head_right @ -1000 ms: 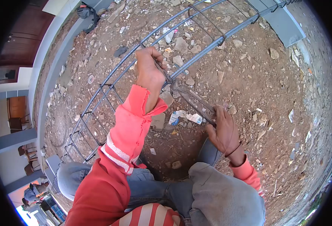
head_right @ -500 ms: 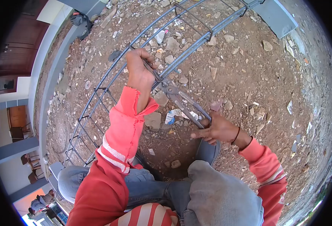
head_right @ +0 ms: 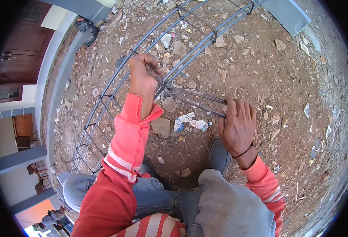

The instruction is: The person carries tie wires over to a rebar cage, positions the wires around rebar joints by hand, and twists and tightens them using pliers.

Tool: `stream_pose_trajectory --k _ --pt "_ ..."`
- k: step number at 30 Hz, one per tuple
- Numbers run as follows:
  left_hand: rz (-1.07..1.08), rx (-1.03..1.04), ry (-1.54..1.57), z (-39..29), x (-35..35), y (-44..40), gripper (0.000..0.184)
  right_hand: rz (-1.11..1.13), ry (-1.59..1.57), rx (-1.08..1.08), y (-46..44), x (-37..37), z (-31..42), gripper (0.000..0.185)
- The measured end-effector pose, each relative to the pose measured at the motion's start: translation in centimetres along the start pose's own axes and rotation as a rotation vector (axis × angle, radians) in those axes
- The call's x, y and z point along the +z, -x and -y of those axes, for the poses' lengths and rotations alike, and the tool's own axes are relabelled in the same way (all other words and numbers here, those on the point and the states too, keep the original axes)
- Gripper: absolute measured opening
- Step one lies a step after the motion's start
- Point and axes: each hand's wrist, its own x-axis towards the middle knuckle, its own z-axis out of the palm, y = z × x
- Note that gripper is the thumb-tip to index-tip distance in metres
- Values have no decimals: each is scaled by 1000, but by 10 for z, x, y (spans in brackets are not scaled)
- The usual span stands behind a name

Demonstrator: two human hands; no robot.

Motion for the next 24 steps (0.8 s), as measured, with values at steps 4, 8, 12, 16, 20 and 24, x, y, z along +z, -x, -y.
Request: stream_pose_trajectory --k 4,8,12,16,20,24 --pt "42 12 -23 -2 -1 1 3 307 -125 185 -8 25 -7 42" --pt "24 22 -46 -3 -2 3 5 33 -106 20 -3 20 2 42" --pt "-38 38 -39 -3 5 7 5 98 -245 164 6 10 13 42" --pt "6 30 -16 -1 4 6 9 489 -369 382 10 12 25 31" --pt "-24 68 -17 -1 5 10 10 294 -205 303 16 12 27 23" --pt "-2 56 15 -1 6 11 11 18 -89 188 13 10 30 21"
